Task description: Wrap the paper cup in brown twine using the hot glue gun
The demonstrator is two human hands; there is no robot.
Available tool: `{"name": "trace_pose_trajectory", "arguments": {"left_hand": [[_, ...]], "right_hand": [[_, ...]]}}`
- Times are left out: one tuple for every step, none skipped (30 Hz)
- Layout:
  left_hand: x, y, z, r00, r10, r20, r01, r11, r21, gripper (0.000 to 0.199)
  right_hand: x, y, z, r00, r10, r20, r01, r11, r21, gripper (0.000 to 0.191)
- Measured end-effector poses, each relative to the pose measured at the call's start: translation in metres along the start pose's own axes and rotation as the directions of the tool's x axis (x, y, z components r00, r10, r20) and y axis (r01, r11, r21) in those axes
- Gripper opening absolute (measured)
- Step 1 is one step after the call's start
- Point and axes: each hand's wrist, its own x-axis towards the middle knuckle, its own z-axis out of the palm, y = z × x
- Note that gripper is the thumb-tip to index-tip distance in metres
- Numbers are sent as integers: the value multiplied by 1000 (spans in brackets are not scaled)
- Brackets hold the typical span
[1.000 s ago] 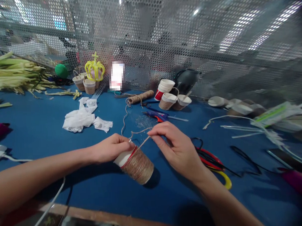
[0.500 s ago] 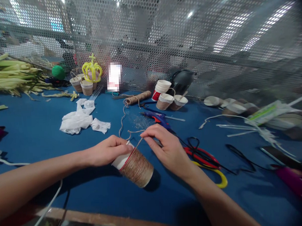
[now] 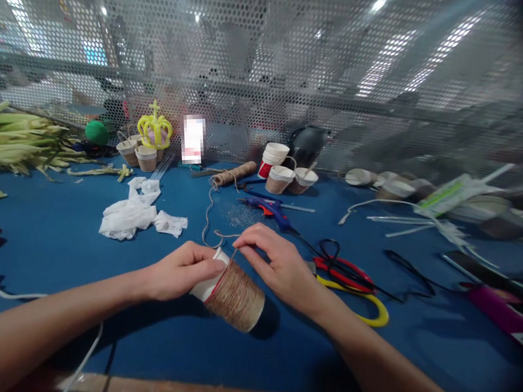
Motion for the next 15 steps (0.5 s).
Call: {"name": "trace_pose_trajectory", "arguments": {"left_hand": [[0, 0, 0, 1000, 7, 4, -7, 1000, 8, 28], [-1, 0, 0, 1000, 14, 7, -14, 1000, 15, 29], [-1, 0, 0, 1000, 22, 9, -22, 1000, 22, 29], [-1, 0, 0, 1000, 28, 9, -28, 999, 26, 30], [-1, 0, 0, 999, 33, 12, -34, 999, 31, 30], [-2, 0, 0, 999, 39, 14, -40, 999, 36, 30], [-2, 1, 1, 999, 45, 18, -46, 998, 40, 30], [-3, 1, 1, 998, 51, 23, -52, 998, 42, 30], [-3, 1, 1, 998, 57, 27, -58, 997, 45, 30], [-3, 1, 1, 997, 64, 32, -65, 997, 49, 31], [-3, 1, 1, 997, 72, 35, -74, 996, 53, 31], [-3, 1, 1, 996, 80, 37, -82, 995, 58, 31], [-4, 0, 0, 995, 88, 40, -90, 994, 64, 31], [-4, 0, 0, 994, 98, 44, -101, 993, 69, 30], [-4, 0, 0, 993, 109, 48, -112, 991, 71, 30]], "right_hand": [[0, 0, 0, 1000, 6, 9, -6, 1000, 4, 12], [0, -1, 1, 1000, 10, 16, -10, 1000, 6, 12], [0, -1, 1, 1000, 10, 18, -11, 1000, 7, 12], [0, -1, 1, 1000, 9, 19, -9, 1000, 9, 13], [0, -1, 1, 1000, 6, 22, -6, 1000, 12, 13], [0, -1, 2, 1000, 2, 24, -2, 1000, 15, 13], [0, -1, 2, 1000, -3, 25, 2, 1000, 20, 13], [0, -1, 2, 1000, -7, 28, 6, 1000, 24, 13], [0, -1, 3, 999, -7, 33, 6, 1000, 29, 13], [-1, -1, 3, 999, -7, 38, 6, 999, 33, 13], [-1, -1, 3, 999, -6, 42, 5, 999, 37, 13], [-1, -2, 3, 999, -2, 47, 1, 999, 41, 13], [-2, -2, 3, 999, 1, 54, -4, 999, 46, 13], [-2, -2, 3, 998, 4, 61, -8, 999, 52, 13], [-2, -3, 3, 998, 8, 69, -12, 998, 58, 13]]}}
